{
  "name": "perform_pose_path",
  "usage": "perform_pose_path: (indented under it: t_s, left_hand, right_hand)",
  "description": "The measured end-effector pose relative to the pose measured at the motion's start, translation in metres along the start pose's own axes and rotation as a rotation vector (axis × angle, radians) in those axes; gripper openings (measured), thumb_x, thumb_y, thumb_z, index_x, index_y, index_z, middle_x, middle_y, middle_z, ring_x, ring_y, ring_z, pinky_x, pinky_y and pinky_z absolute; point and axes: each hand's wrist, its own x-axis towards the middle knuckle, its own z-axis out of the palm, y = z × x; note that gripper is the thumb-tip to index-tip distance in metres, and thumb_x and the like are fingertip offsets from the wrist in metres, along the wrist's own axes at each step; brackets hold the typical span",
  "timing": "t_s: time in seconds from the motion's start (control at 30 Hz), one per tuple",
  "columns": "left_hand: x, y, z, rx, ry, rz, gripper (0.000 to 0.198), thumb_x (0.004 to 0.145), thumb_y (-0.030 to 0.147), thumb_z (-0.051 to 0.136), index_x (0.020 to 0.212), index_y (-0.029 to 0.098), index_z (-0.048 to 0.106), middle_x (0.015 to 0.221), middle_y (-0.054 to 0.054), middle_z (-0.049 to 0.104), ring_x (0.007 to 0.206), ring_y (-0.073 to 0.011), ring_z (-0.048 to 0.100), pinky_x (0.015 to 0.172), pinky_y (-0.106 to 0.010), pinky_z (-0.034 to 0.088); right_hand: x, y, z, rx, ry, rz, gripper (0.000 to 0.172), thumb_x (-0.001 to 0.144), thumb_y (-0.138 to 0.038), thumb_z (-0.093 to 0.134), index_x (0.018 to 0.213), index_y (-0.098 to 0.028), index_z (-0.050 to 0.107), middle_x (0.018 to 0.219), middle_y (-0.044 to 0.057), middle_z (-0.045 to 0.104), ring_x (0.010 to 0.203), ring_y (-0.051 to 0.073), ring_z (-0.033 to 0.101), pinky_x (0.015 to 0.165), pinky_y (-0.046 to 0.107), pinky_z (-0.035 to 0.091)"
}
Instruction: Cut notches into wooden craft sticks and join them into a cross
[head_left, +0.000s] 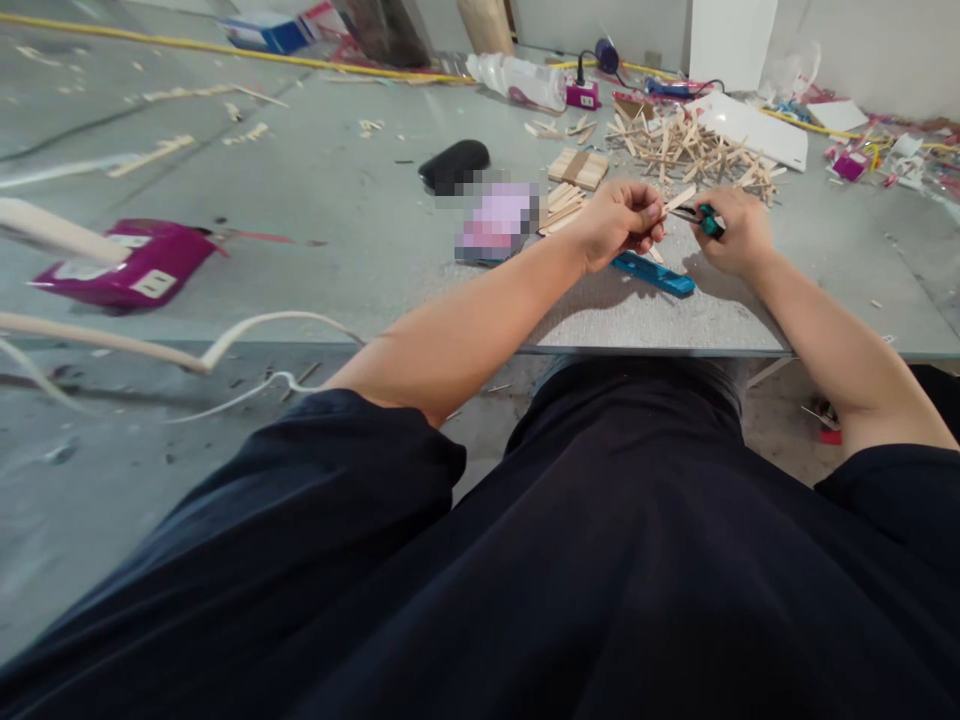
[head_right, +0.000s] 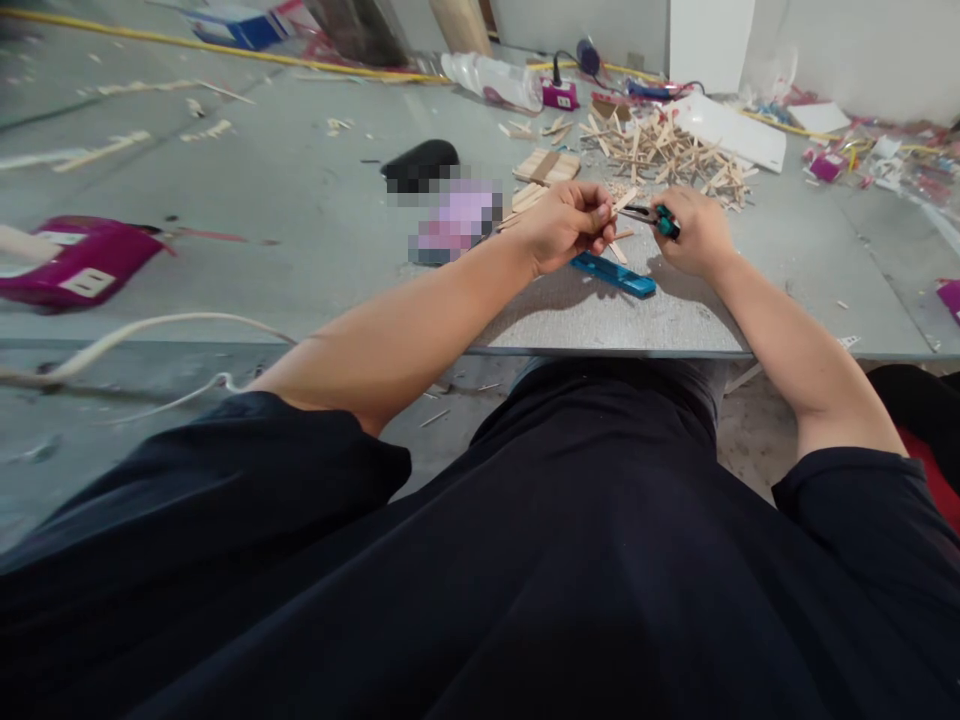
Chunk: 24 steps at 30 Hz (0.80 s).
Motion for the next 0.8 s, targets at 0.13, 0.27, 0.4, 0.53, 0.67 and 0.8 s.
perform_pose_path:
  t_s: [0.13,0.27,0.4,0.53,0.67,0.8]
  left_hand:
    - [-0.002,0.0,0.0,0.01,0.005,-0.012,0.043,0.117,0.013,0.074,0.078,0.022,0.06,0.066,0.005,0.065,0.051,-0.0064,0.061,0.057,-0.019,0.044]
    - [-0.002,0.0,-0.002,0.021,-0.055,-0.033,0.038,0.119,0.016,0.072,0.082,0.021,0.064,0.068,0.004,0.068,0.056,-0.0091,0.066,0.063,-0.021,0.05]
    - [-0.003,0.002,0.0,0.004,-0.052,-0.022,0.041,0.119,0.015,0.072,0.081,0.022,0.061,0.066,0.006,0.065,0.054,-0.0074,0.066,0.062,-0.018,0.05]
    - [-0.003,0.002,0.002,-0.019,-0.041,-0.025,0.042,0.12,0.014,0.07,0.08,0.022,0.061,0.064,0.006,0.065,0.051,-0.0072,0.063,0.058,-0.017,0.048]
    - [-0.001,0.003,0.001,-0.012,-0.024,-0.025,0.044,0.12,0.014,0.072,0.078,0.022,0.06,0.064,0.005,0.067,0.051,-0.0071,0.063,0.059,-0.018,0.048]
    - [-0.002,0.004,0.0,0.001,-0.041,-0.024,0.045,0.122,0.013,0.064,0.078,0.022,0.061,0.065,0.004,0.068,0.052,-0.0075,0.062,0.06,-0.019,0.048]
  right_hand:
    - [0.0,-0.002,0.0,0.032,0.022,0.013,0.037,0.106,-0.07,0.071,0.117,-0.037,0.082,0.123,0.011,0.089,0.118,0.038,0.072,0.113,0.065,0.06]
    - [0.0,-0.007,-0.001,-0.007,-0.015,0.065,0.033,0.103,-0.062,0.071,0.115,-0.033,0.082,0.122,0.012,0.09,0.126,0.045,0.081,0.114,0.066,0.064]
    - [0.0,-0.006,0.0,-0.013,-0.025,0.069,0.02,0.103,-0.048,0.071,0.111,-0.032,0.081,0.12,0.012,0.091,0.124,0.044,0.086,0.114,0.062,0.067]
    - [0.002,0.001,0.006,-0.01,0.012,0.029,0.022,0.1,-0.046,0.074,0.114,-0.031,0.081,0.12,0.012,0.091,0.119,0.041,0.086,0.11,0.06,0.067]
    - [0.003,0.007,0.01,0.006,0.008,0.003,0.025,0.1,-0.047,0.073,0.117,-0.031,0.081,0.118,0.013,0.09,0.116,0.042,0.086,0.108,0.061,0.067]
    - [0.002,0.005,0.01,0.031,-0.001,0.022,0.023,0.101,-0.047,0.074,0.117,-0.033,0.082,0.119,0.012,0.091,0.114,0.041,0.086,0.11,0.061,0.067]
